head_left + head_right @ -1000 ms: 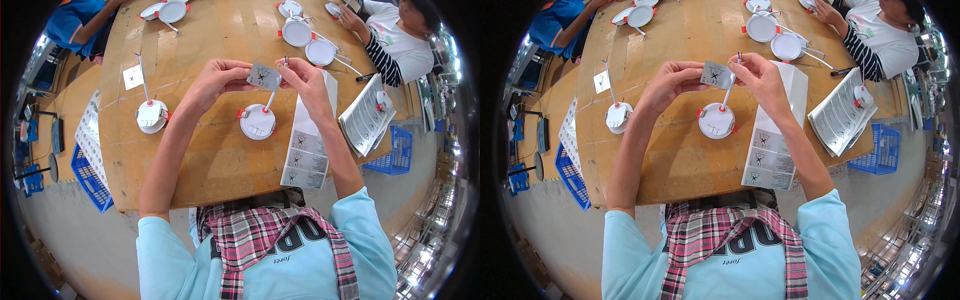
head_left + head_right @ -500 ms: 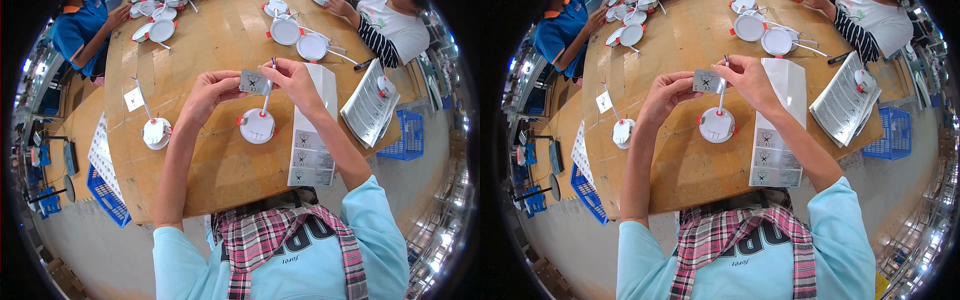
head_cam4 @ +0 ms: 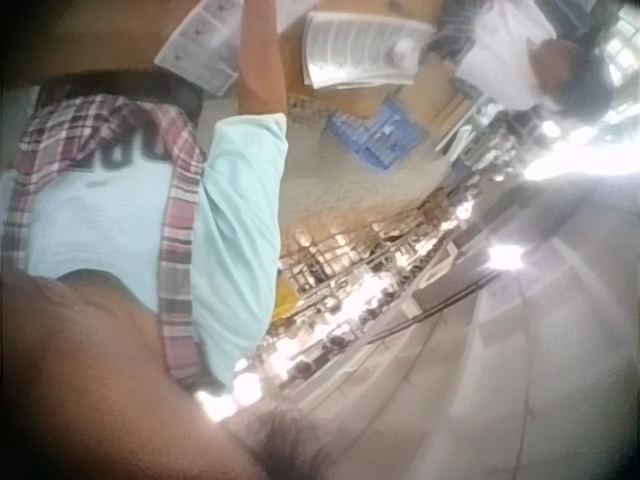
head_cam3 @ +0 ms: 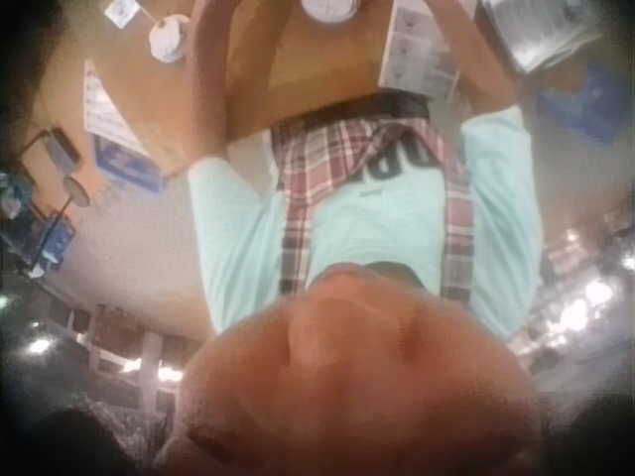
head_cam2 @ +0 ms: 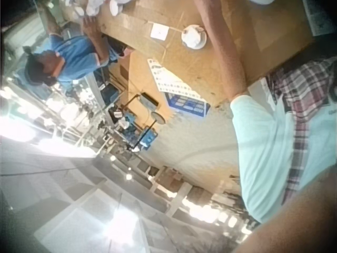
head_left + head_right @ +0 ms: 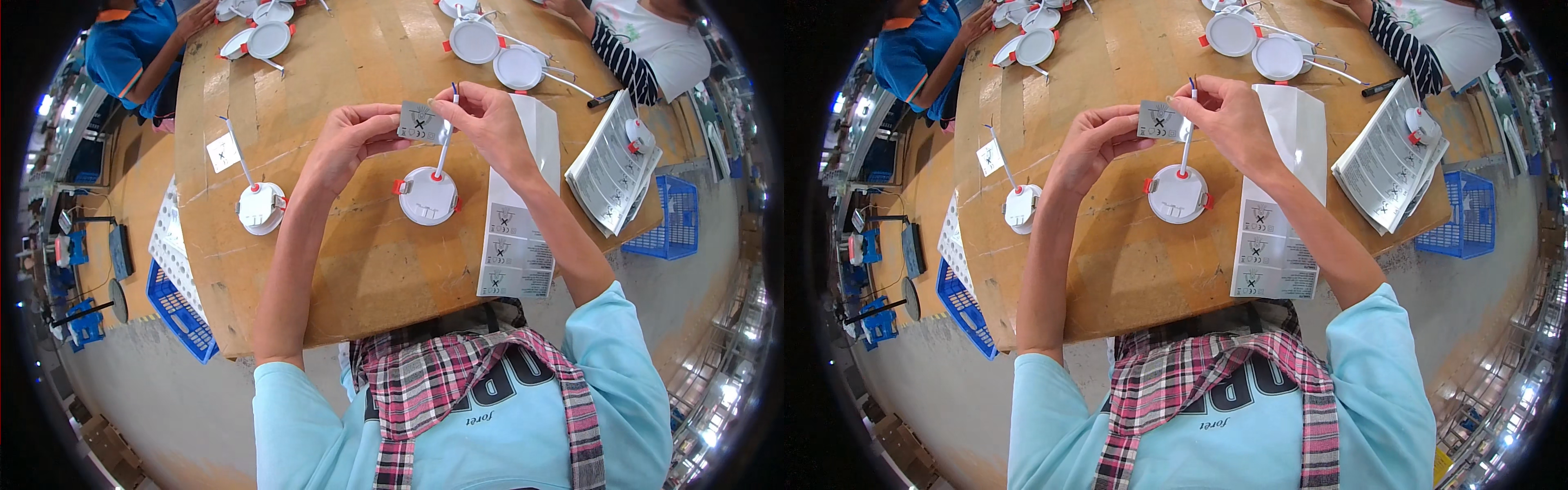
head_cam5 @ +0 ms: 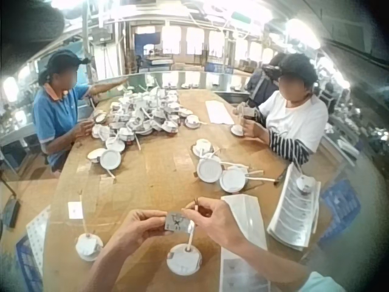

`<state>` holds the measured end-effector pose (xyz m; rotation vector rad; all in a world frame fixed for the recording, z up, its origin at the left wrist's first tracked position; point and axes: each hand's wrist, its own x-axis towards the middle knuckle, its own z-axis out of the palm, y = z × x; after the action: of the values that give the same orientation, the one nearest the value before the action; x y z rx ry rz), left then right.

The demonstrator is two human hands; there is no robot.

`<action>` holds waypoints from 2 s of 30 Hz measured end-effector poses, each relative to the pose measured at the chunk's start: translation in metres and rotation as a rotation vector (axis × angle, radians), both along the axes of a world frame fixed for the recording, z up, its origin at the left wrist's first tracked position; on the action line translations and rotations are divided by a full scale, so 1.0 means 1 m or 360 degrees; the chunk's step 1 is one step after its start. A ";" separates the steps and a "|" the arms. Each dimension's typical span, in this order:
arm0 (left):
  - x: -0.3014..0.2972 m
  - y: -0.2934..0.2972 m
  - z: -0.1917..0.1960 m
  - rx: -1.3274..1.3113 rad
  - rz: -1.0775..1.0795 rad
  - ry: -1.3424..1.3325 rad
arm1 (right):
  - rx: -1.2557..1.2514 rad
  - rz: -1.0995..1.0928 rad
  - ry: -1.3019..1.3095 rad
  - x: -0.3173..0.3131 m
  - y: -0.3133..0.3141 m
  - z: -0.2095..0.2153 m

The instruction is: Assembling circular LED lighting components by applying labels and arranging wires.

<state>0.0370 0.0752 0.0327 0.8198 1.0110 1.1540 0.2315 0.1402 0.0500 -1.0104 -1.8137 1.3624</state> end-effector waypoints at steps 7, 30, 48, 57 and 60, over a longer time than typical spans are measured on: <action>0.000 0.000 -0.002 0.0007 -0.0003 -0.0003 | -0.0005 -0.0010 -0.0003 0.000 -0.001 0.001; 0.001 -0.002 -0.005 0.0069 0.0021 0.0091 | -0.0097 0.0018 0.0113 0.002 -0.003 -0.002; 0.009 -0.005 -0.001 0.0047 0.0029 0.0242 | 0.0101 0.0010 -0.0011 0.003 -0.002 -0.002; 0.013 -0.006 0.003 0.0147 0.0121 0.0360 | 0.0007 -0.0105 0.0066 0.008 0.000 -0.010; 0.014 -0.007 0.001 0.0162 0.0164 0.0379 | 0.0030 -0.0131 0.0082 0.009 -0.001 -0.010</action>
<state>0.0511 0.0685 0.0336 1.0136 1.2094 1.2232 0.2402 0.1390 0.0404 -1.0197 -1.7254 1.3077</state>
